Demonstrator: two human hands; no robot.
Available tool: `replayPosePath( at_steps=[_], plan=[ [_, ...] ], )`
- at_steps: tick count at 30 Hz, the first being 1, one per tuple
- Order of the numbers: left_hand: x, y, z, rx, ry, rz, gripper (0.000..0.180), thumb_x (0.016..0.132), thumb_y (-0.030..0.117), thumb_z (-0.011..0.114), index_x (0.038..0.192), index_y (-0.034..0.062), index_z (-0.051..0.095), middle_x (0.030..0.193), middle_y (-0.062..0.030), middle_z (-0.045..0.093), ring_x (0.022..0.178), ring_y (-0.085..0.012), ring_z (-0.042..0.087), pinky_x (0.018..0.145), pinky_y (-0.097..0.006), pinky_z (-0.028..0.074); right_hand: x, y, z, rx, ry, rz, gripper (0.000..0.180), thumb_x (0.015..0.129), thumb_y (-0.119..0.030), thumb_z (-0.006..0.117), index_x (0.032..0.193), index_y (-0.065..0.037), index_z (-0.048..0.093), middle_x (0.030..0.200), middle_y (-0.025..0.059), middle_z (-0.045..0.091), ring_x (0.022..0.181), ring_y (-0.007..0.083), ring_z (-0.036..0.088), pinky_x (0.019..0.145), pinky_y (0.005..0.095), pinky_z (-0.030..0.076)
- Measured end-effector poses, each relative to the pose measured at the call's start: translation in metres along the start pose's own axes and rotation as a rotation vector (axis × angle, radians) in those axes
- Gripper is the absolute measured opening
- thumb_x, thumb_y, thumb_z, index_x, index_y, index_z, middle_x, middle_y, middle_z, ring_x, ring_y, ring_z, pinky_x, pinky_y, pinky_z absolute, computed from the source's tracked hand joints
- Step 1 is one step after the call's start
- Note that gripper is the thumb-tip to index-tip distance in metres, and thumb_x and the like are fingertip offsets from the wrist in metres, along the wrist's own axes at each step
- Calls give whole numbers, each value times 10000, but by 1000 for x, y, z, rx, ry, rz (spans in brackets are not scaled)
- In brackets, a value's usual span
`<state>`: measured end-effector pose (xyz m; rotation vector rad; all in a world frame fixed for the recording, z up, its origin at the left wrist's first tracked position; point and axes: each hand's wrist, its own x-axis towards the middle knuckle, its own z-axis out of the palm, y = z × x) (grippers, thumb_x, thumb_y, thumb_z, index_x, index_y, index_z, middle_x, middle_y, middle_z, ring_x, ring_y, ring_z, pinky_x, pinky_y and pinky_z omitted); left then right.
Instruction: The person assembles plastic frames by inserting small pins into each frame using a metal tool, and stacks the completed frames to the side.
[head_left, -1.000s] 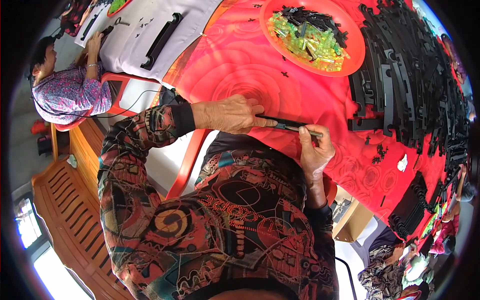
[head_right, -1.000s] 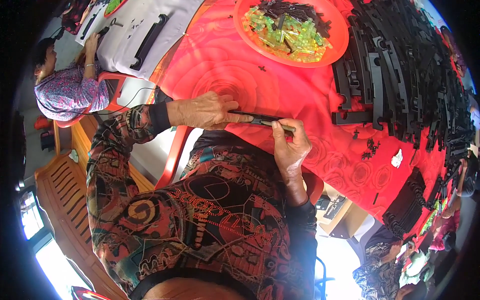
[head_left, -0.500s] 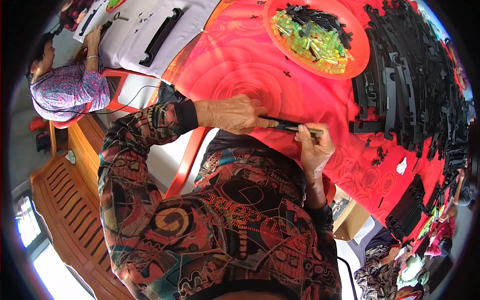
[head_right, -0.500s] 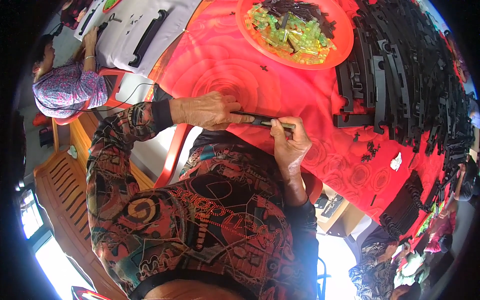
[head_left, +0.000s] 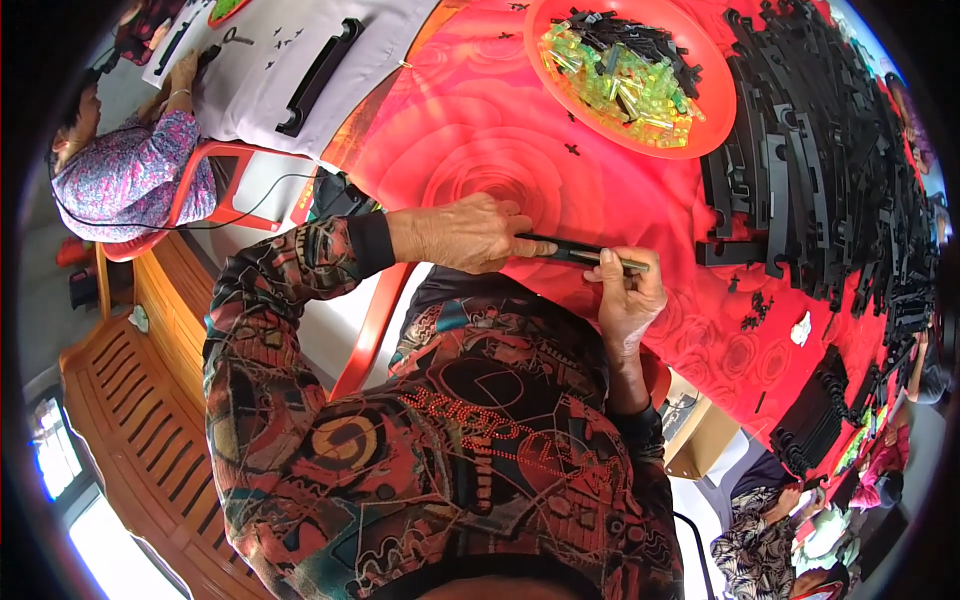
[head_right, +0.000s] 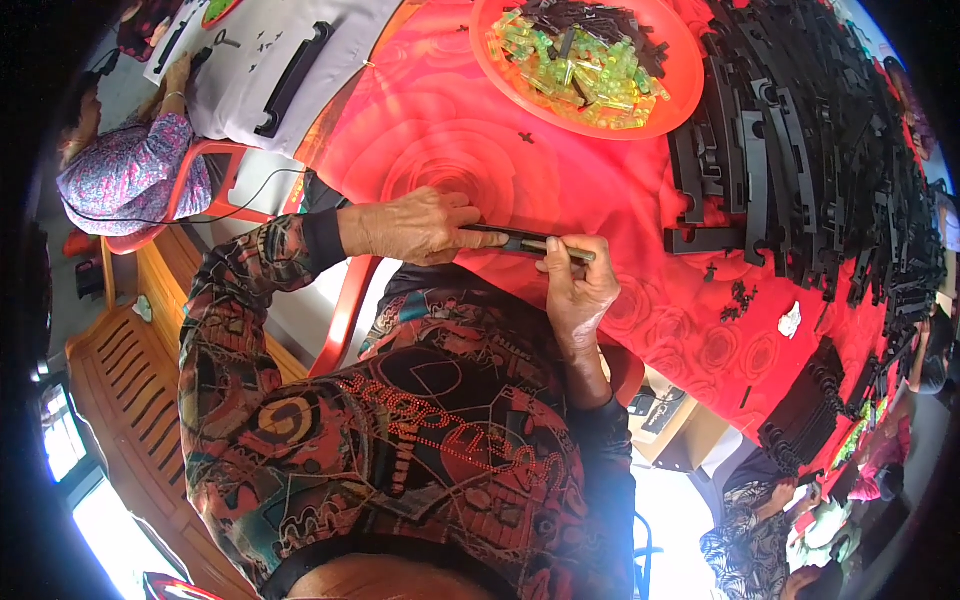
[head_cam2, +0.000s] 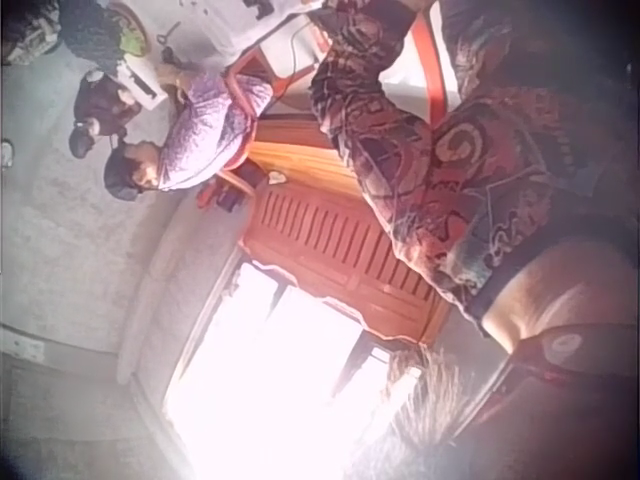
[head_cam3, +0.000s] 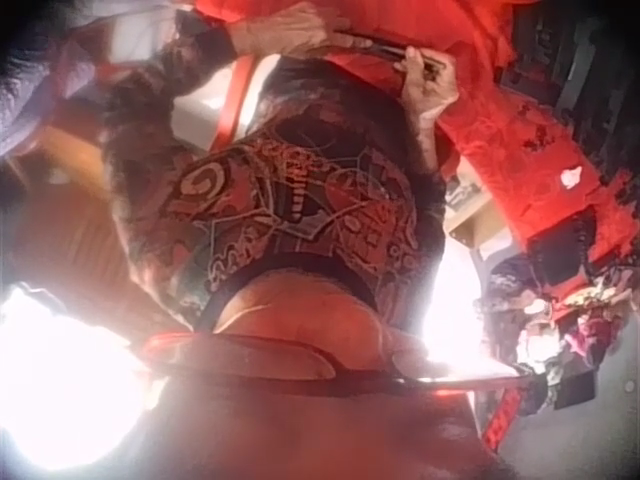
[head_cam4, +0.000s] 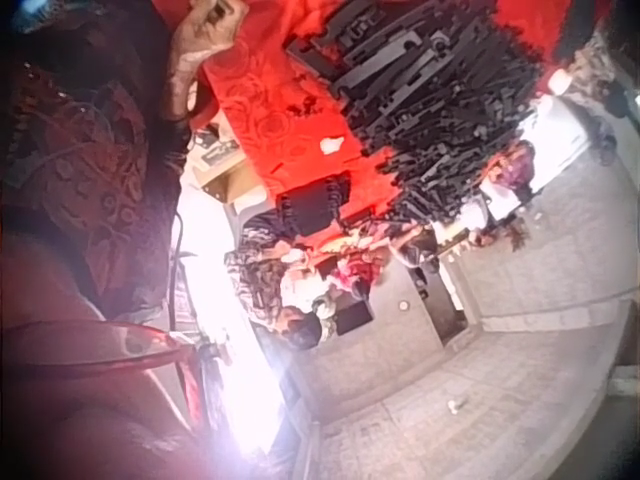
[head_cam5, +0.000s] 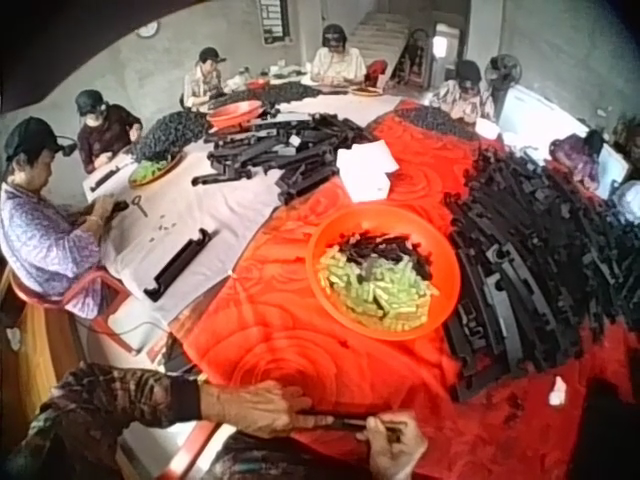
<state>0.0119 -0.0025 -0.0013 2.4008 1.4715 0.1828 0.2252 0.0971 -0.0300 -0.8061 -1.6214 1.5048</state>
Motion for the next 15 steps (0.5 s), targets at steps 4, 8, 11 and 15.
replayPosePath(
  at_steps=[4,8,11,15],
  plan=[
    [1,-1,-4,-10,-38,-38,538,778,184,584,1309,158,498,854,-85,540,791,-253,574,620,-386,469,4,0,3,-9,-3,-7,103,846,8,633,870,13,534,755,57,590,626,81,593,531,217,536],
    [-7,11,-7,-19,97,-76,539,721,150,590,1257,136,543,833,-79,532,784,-244,573,623,-363,476,3,-3,7,-31,17,-35,90,853,13,616,874,21,528,753,66,591,627,92,595,522,240,548],
    [-14,18,4,115,211,-79,410,697,150,595,1103,94,590,809,-73,515,766,-232,558,633,-355,478,-4,6,-2,24,25,-72,97,862,19,595,924,25,521,753,70,579,610,120,613,529,240,537],
    [-43,26,-2,87,324,-142,214,726,146,610,925,73,581,808,-79,509,752,-255,553,634,-369,476,-3,-3,-22,226,188,-95,78,866,1,576,916,16,517,720,88,568,513,139,566,493,256,511]
  ],
)
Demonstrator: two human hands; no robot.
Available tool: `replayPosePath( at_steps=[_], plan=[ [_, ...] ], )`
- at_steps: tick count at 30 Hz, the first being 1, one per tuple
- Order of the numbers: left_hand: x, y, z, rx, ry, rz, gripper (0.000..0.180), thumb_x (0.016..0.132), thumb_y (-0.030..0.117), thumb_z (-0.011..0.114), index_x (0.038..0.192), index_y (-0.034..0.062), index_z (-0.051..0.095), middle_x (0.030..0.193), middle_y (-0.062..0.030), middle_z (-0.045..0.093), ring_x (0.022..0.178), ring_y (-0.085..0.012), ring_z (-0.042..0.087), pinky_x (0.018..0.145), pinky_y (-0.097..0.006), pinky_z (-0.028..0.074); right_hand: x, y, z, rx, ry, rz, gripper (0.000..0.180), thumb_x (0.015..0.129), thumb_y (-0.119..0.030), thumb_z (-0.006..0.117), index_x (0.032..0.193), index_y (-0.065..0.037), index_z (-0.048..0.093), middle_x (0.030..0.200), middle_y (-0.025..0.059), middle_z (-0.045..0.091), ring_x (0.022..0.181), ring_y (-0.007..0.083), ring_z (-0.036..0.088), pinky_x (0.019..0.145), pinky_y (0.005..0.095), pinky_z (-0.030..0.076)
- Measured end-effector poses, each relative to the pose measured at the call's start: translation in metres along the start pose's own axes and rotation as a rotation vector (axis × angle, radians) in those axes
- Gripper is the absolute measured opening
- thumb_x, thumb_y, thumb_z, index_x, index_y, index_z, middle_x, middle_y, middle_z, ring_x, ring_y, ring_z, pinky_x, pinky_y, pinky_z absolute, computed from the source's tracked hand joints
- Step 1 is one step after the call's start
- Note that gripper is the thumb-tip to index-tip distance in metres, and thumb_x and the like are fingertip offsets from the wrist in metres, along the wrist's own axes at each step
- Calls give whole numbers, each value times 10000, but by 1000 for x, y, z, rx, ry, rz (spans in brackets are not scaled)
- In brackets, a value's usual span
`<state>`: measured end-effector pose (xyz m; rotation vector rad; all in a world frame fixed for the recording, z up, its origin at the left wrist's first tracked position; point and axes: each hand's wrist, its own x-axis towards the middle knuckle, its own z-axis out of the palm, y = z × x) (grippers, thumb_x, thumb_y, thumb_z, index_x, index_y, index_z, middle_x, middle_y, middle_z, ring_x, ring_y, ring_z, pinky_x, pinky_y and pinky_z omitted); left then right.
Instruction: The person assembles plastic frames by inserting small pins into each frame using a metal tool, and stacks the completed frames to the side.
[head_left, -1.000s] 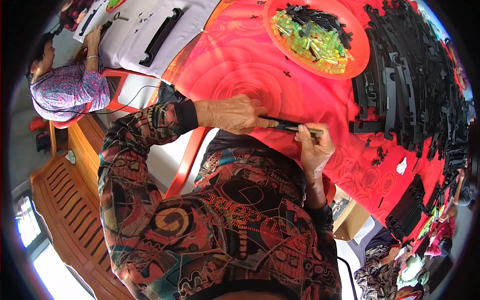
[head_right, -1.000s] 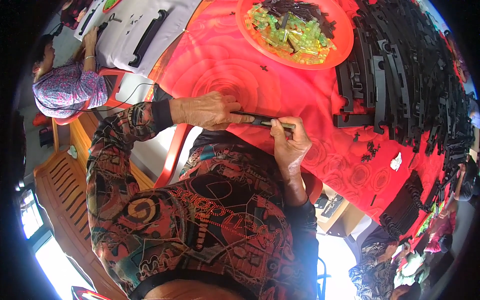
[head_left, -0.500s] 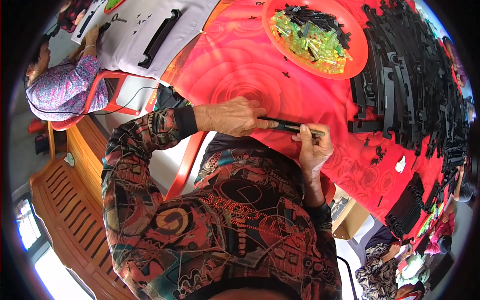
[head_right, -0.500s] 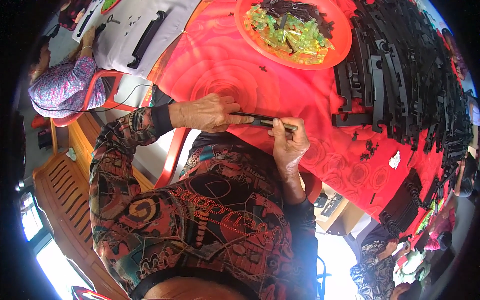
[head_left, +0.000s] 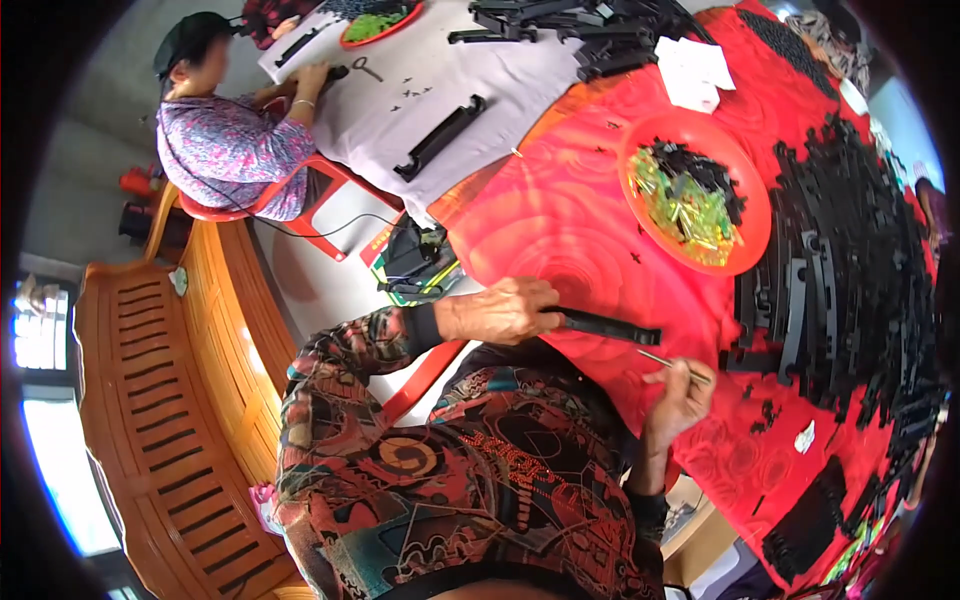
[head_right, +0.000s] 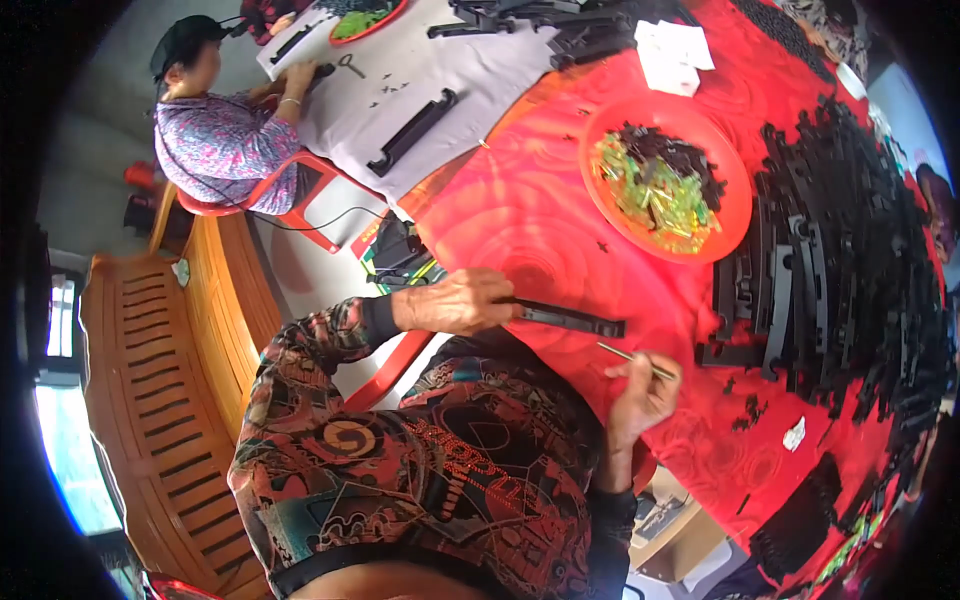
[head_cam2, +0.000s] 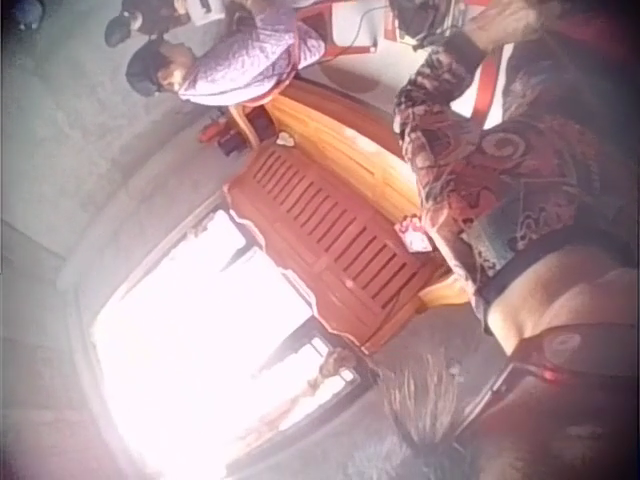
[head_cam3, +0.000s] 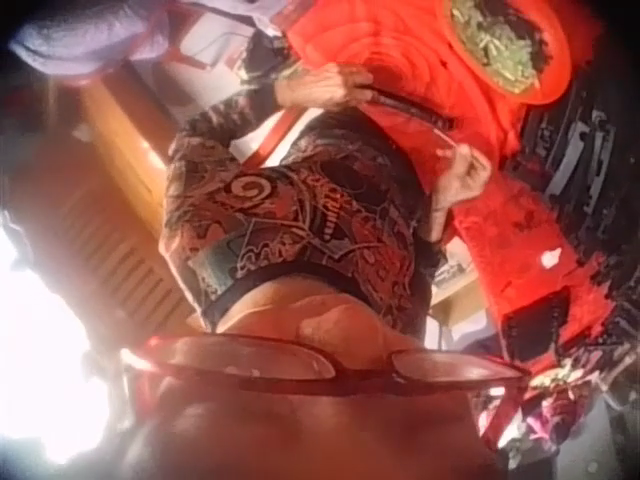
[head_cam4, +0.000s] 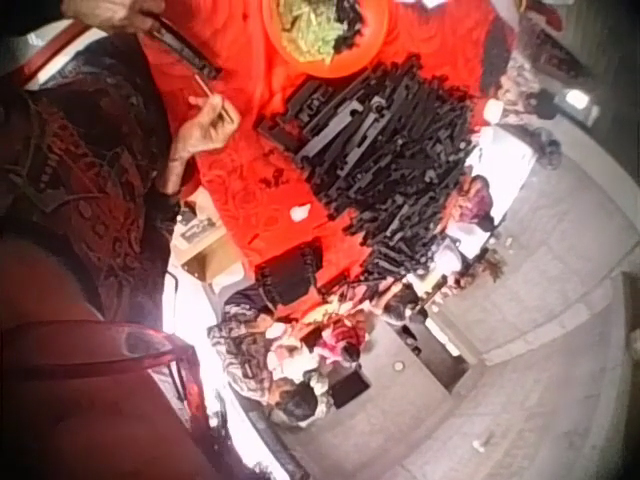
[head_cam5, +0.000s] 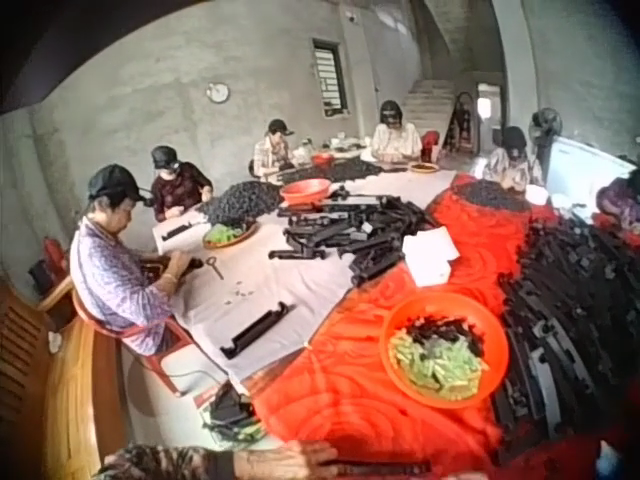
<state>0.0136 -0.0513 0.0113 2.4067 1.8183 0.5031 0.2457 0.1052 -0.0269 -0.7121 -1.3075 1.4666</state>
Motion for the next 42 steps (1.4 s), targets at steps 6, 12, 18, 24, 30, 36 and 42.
replayPosePath(
  at_steps=[6,12,18,24,30,36,42],
  plan=[
    [-48,-40,-31,150,441,-507,172,700,133,713,833,58,633,900,-115,573,787,-299,592,657,-399,498,11,5,-13,53,52,-22,80,881,-44,570,896,9,513,689,88,551,483,131,522,448,253,492],
    [-78,-134,-23,520,715,-729,139,695,146,700,792,64,643,932,-82,573,856,-276,530,728,-399,431,-4,18,3,100,0,186,58,882,-27,568,890,-7,514,674,54,526,537,95,515,456,259,511],
    [-93,-165,-13,656,652,-924,151,677,164,713,759,66,632,963,-71,564,925,-278,492,777,-408,383,-7,25,-4,39,-19,203,68,882,-38,581,878,-13,517,680,47,530,533,87,510,457,255,511],
    [-81,-162,-20,751,616,-934,263,678,233,720,829,52,602,1100,-130,532,1006,-318,472,857,-455,346,-8,25,-4,0,-30,211,75,885,-56,584,865,-14,525,662,39,523,530,86,498,455,252,501],
    [-81,-180,-24,626,565,-1080,304,702,267,719,862,45,588,1075,-136,529,1004,-333,496,837,-471,390,-7,26,-3,-14,-34,236,81,890,-73,579,849,-22,532,644,30,516,527,85,483,456,243,483],
    [-97,-189,-22,490,541,-1098,262,718,249,715,844,58,589,1043,-126,537,964,-322,532,790,-454,440,-6,27,-5,-18,-55,247,74,891,-66,577,849,-23,532,646,31,516,527,84,483,456,238,478],
    [-81,-192,-16,541,596,-955,239,709,213,701,826,42,582,971,-154,565,909,-355,546,752,-453,455,-8,26,-11,-16,-35,234,81,871,-39,601,895,-13,528,675,40,545,536,82,524,472,243,503]
  ],
)
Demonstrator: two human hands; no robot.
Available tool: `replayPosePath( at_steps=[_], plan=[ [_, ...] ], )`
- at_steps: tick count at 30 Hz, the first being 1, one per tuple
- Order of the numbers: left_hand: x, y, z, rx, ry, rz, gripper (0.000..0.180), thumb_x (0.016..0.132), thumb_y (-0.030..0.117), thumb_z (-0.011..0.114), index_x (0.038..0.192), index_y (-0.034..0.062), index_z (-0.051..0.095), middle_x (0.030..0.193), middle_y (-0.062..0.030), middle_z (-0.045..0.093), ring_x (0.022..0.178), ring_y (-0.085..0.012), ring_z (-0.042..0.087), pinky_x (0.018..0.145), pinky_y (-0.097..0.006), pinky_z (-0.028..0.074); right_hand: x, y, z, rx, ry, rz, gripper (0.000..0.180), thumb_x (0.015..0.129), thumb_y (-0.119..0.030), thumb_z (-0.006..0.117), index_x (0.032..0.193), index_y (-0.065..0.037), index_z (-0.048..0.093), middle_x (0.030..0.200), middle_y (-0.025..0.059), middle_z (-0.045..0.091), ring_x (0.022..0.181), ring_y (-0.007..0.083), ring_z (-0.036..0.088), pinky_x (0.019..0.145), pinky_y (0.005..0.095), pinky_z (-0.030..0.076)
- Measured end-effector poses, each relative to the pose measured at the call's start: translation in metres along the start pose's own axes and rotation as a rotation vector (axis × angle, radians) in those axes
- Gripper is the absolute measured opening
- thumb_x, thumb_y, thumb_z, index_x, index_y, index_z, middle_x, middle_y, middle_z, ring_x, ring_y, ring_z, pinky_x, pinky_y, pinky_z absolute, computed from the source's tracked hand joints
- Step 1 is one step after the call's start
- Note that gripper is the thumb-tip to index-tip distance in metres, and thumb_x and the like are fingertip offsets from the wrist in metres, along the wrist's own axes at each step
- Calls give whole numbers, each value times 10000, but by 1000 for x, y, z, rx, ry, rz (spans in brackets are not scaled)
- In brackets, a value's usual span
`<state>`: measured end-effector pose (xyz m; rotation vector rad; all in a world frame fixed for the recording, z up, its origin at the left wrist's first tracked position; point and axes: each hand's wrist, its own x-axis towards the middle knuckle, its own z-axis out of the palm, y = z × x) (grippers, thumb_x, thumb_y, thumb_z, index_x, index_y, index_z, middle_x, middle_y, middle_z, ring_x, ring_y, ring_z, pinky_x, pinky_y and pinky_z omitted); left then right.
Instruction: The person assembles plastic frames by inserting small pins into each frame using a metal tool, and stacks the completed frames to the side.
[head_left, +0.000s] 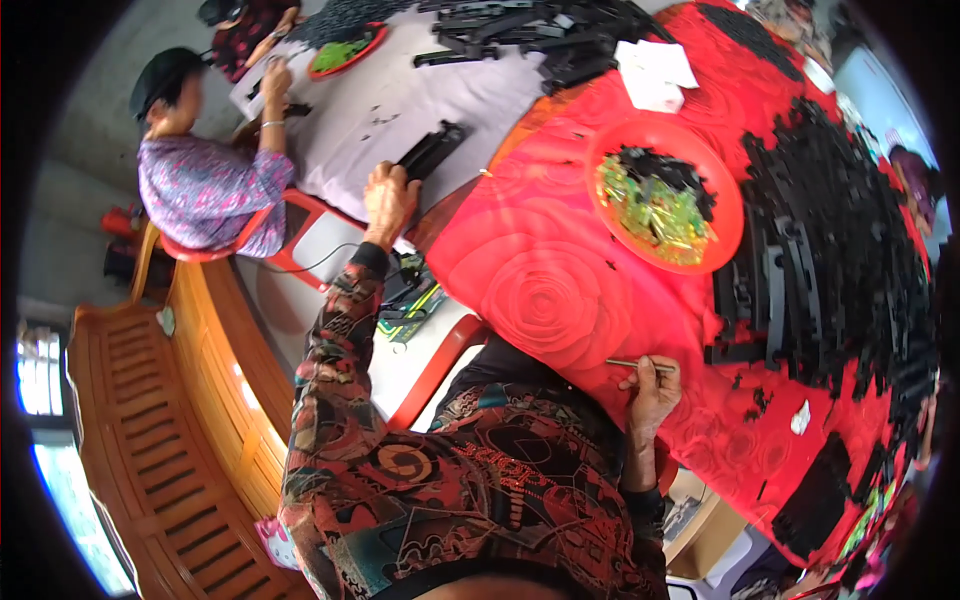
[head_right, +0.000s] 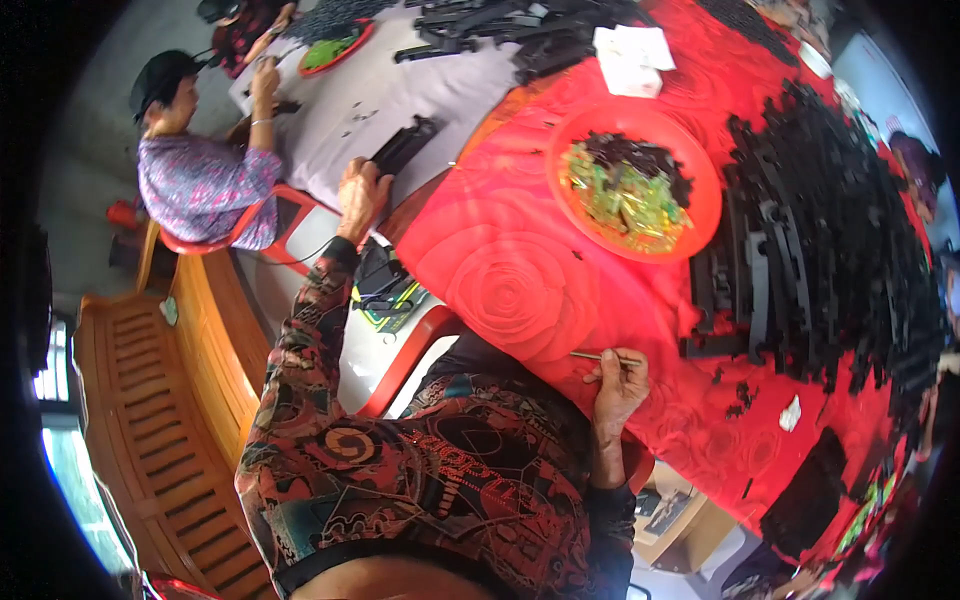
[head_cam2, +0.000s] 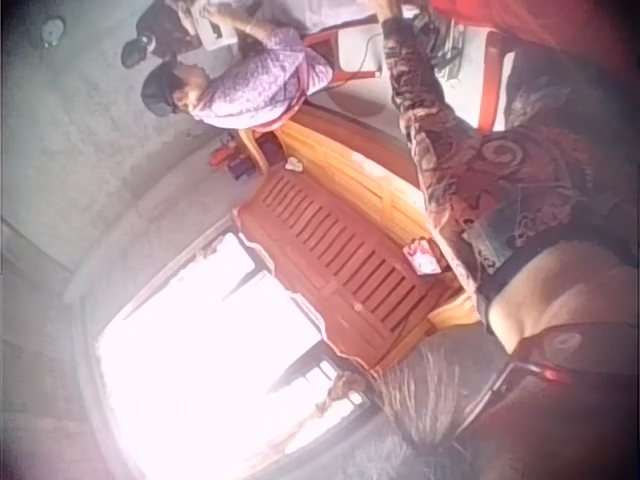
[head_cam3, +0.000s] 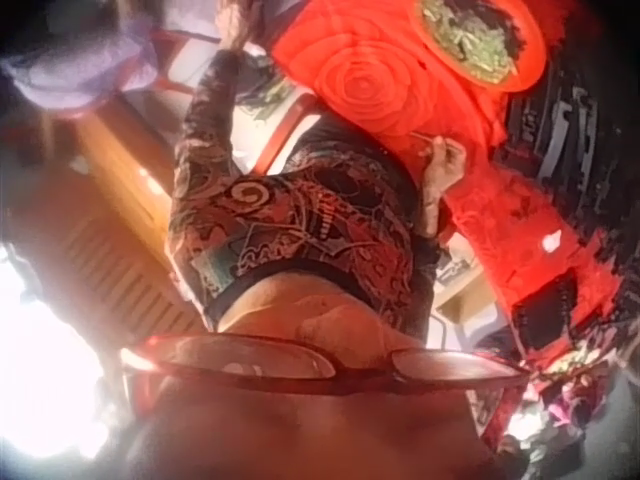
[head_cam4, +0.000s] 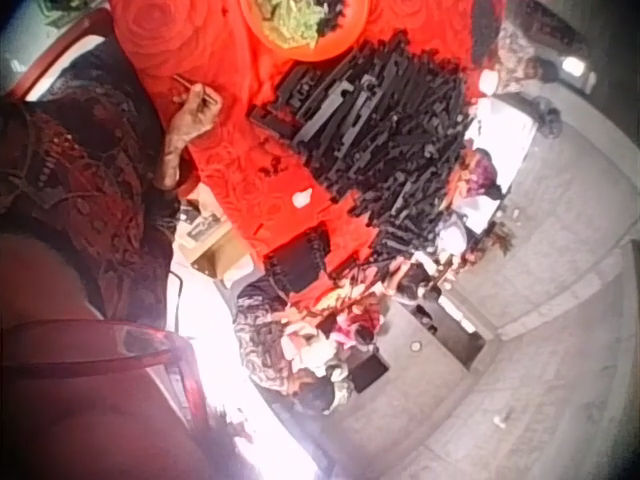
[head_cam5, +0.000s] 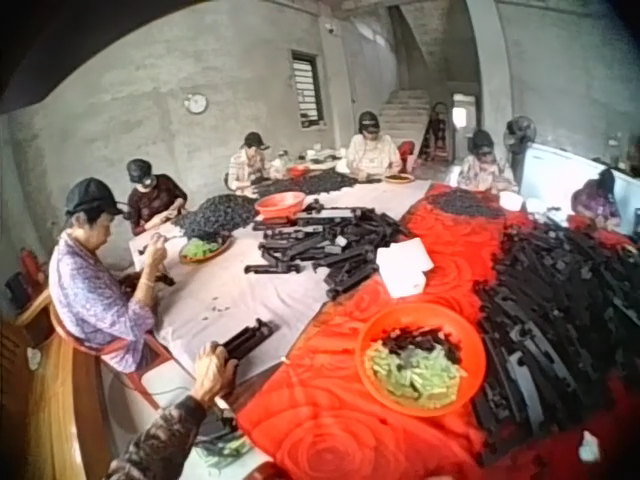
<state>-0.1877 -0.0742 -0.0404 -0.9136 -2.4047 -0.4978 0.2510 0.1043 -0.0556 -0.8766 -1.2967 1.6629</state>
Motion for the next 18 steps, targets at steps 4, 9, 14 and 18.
replayPosePath(
  at_steps=[4,9,14,18],
  plan=[
    [-5,-19,-12,70,-22,0,222,694,189,712,799,56,571,880,-141,564,835,-359,556,704,-460,454,1,-1,9,35,-33,54,96,855,-10,612,906,-18,531,694,34,561,534,77,532,469,229,496],
    [-4,9,-18,264,99,11,521,693,284,751,1092,29,533,1300,-232,419,1160,-388,429,985,-487,312,0,11,11,126,9,23,106,852,-6,620,911,-34,536,712,26,567,530,69,530,458,210,483],
    [8,142,-49,-160,182,427,417,715,103,712,1091,12,556,1186,-149,513,1064,-331,487,885,-413,417,0,8,11,102,4,20,106,852,-12,627,903,-30,536,713,9,561,549,51,526,452,202,478],
    [-11,249,-65,-423,-94,989,344,656,36,621,997,22,574,1075,-145,571,972,-297,562,798,-390,485,-3,13,9,155,-19,-58,103,854,-18,627,905,-38,540,737,7,569,559,39,526,460,188,476]
  ],
)
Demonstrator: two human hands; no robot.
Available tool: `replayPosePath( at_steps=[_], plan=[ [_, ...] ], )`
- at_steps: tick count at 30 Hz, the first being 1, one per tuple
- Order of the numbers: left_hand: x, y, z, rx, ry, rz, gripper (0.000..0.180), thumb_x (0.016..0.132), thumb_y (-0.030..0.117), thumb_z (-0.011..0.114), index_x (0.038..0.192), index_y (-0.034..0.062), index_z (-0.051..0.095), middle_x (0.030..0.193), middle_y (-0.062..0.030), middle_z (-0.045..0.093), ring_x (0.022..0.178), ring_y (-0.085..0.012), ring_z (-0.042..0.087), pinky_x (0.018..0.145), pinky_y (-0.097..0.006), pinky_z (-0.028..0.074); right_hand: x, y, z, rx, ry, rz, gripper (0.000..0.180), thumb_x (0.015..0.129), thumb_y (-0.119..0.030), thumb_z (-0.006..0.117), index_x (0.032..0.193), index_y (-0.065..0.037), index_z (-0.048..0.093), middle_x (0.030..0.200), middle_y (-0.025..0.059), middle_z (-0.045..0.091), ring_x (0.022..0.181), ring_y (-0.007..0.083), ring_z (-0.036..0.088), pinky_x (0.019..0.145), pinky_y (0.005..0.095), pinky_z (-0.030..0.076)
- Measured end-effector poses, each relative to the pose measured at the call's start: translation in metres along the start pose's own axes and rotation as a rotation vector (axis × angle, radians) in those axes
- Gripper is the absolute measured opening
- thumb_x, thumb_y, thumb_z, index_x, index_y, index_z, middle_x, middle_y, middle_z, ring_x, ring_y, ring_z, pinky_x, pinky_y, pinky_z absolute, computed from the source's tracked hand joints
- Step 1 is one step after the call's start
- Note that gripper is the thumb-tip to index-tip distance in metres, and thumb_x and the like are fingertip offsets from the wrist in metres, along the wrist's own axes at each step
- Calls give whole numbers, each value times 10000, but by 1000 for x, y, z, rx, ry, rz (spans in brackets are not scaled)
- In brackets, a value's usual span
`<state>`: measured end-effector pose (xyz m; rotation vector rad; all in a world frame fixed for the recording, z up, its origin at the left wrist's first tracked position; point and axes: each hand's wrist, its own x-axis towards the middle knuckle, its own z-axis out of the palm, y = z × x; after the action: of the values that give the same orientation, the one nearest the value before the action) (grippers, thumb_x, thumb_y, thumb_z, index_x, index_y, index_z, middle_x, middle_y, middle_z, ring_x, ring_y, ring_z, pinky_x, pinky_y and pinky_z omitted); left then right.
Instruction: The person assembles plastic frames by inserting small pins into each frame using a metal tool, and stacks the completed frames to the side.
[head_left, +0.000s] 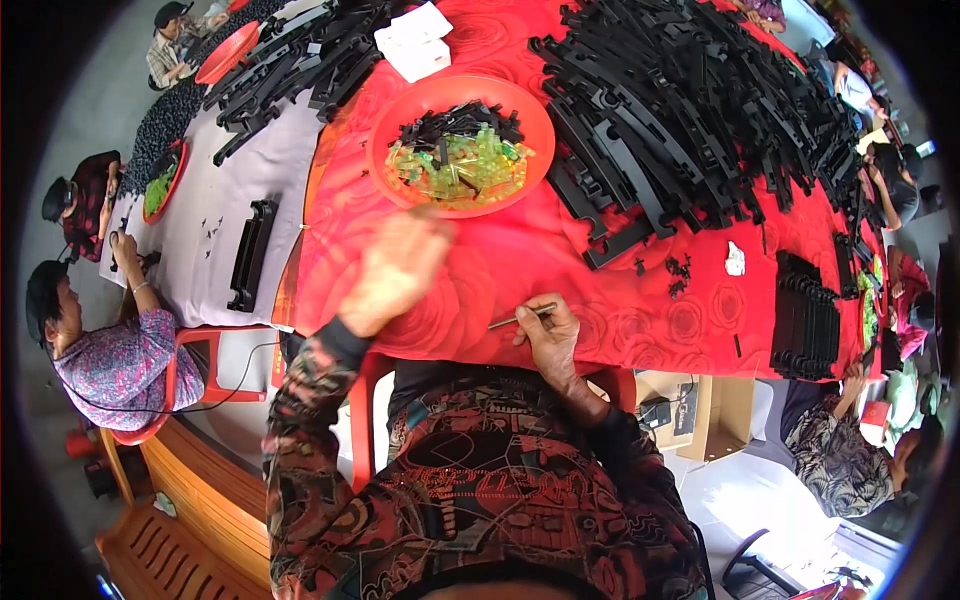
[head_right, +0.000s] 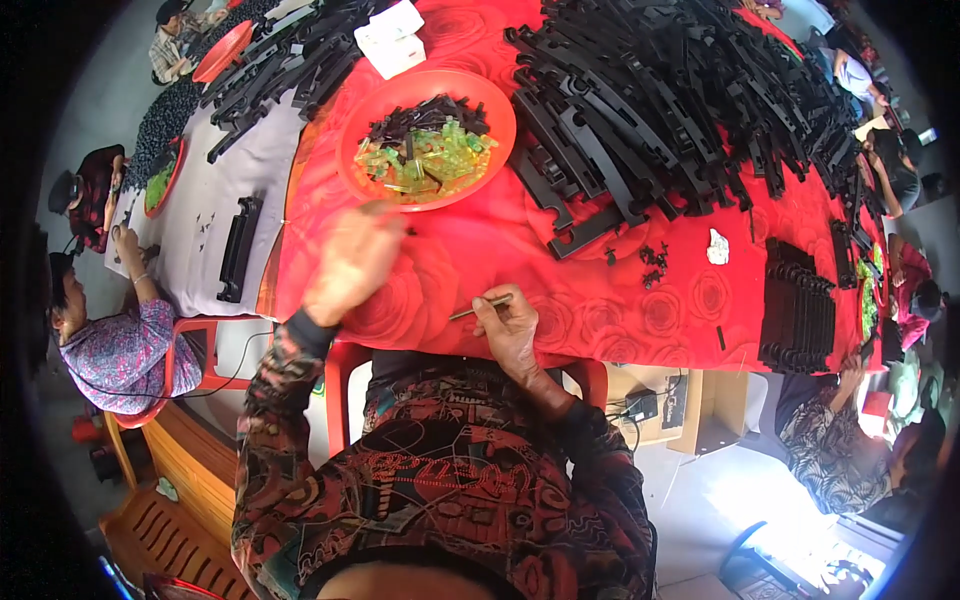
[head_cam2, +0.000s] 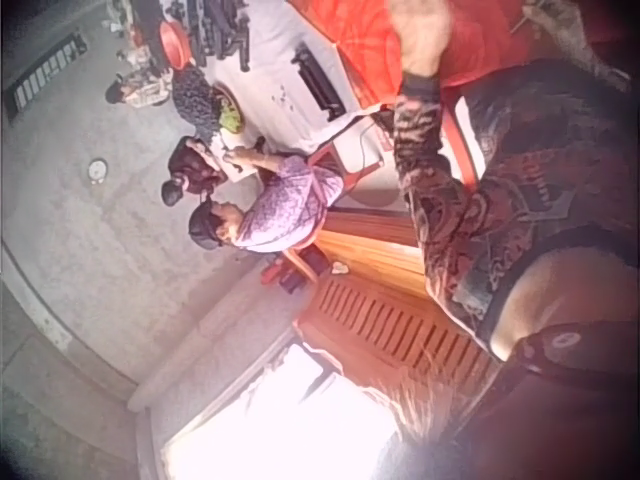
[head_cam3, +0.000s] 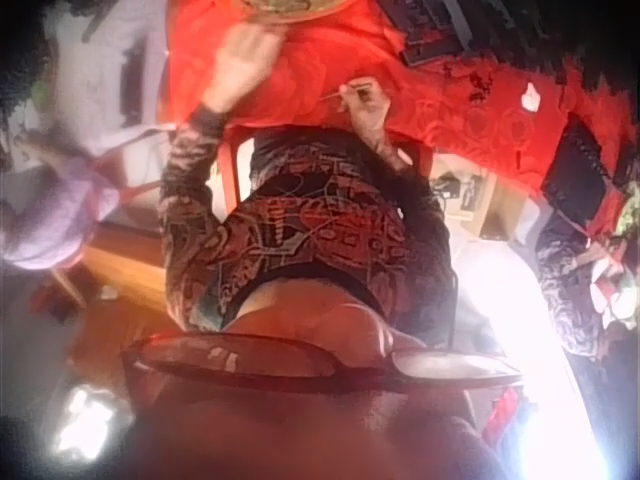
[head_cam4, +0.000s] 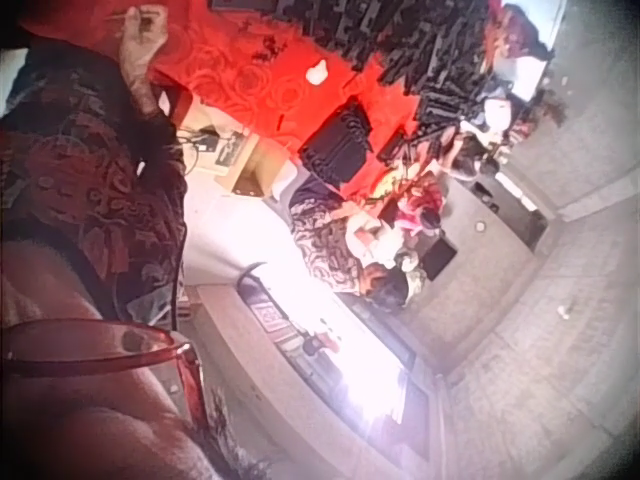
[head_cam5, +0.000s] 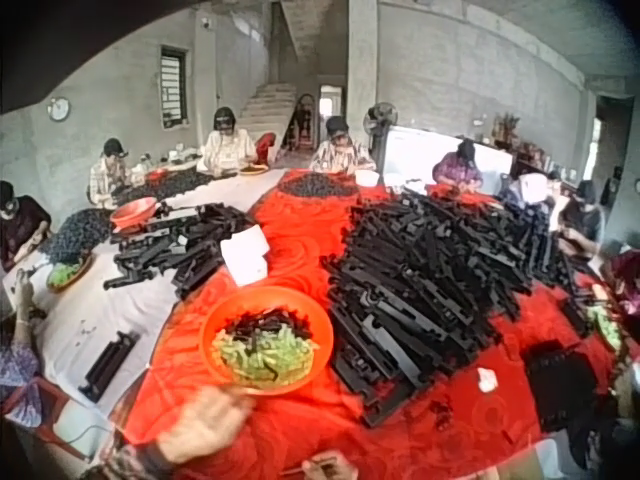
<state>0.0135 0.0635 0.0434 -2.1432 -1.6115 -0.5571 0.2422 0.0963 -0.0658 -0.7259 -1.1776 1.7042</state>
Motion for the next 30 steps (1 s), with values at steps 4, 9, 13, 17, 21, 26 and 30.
replayPosePath(
  at_steps=[4,9,13,17,21,26,30],
  plan=[
    [64,47,50,-87,-137,267,344,729,115,547,1057,13,530,1187,-179,527,1059,-307,528,852,-384,489,-7,-15,-1,-409,-52,-286,136,798,-5,665,862,-11,545,737,69,573,608,121,562,528,272,490],
    [105,65,128,-60,-228,242,420,763,105,528,1172,14,499,1240,-189,480,1113,-320,484,884,-406,472,-17,-30,13,-521,-255,-617,152,740,36,681,825,-6,562,712,106,566,610,233,581,523,313,467],
    [120,65,137,-4,-296,196,312,797,108,518,1103,51,504,1196,-201,499,1105,-341,475,924,-459,434,-22,-28,17,-520,-324,-585,154,741,46,672,816,-11,550,725,102,556,630,235,581,527,316,467],
    [114,64,135,-44,-205,251,229,799,112,520,1025,76,506,1146,-178,538,1119,-336,492,970,-483,390,-23,-26,19,-510,-360,-614,169,740,54,668,828,-9,538,729,97,547,649,235,580,534,317,466],
    [110,77,114,-206,-36,302,212,775,104,540,984,80,523,1082,-137,574,1055,-284,554,961,-456,403,-26,-24,20,-505,-406,-628,188,735,59,669,843,-13,533,726,100,544,646,243,580,539,319,465],
    [113,91,70,-324,137,311,191,732,113,576,914,72,534,923,-95,579,874,-243,604,854,-387,470,-27,-17,24,-485,-430,-610,200,729,44,688,845,-19,537,726,107,554,635,252,578,540,326,467],
    [118,93,11,-265,316,320,287,672,144,624,946,67,581,757,-38,502,684,-172,546,623,-296,468,-30,-13,21,-499,-347,-634,210,729,15,709,857,-17,545,752,116,584,619,256,571,541,331,477]
  ],
)
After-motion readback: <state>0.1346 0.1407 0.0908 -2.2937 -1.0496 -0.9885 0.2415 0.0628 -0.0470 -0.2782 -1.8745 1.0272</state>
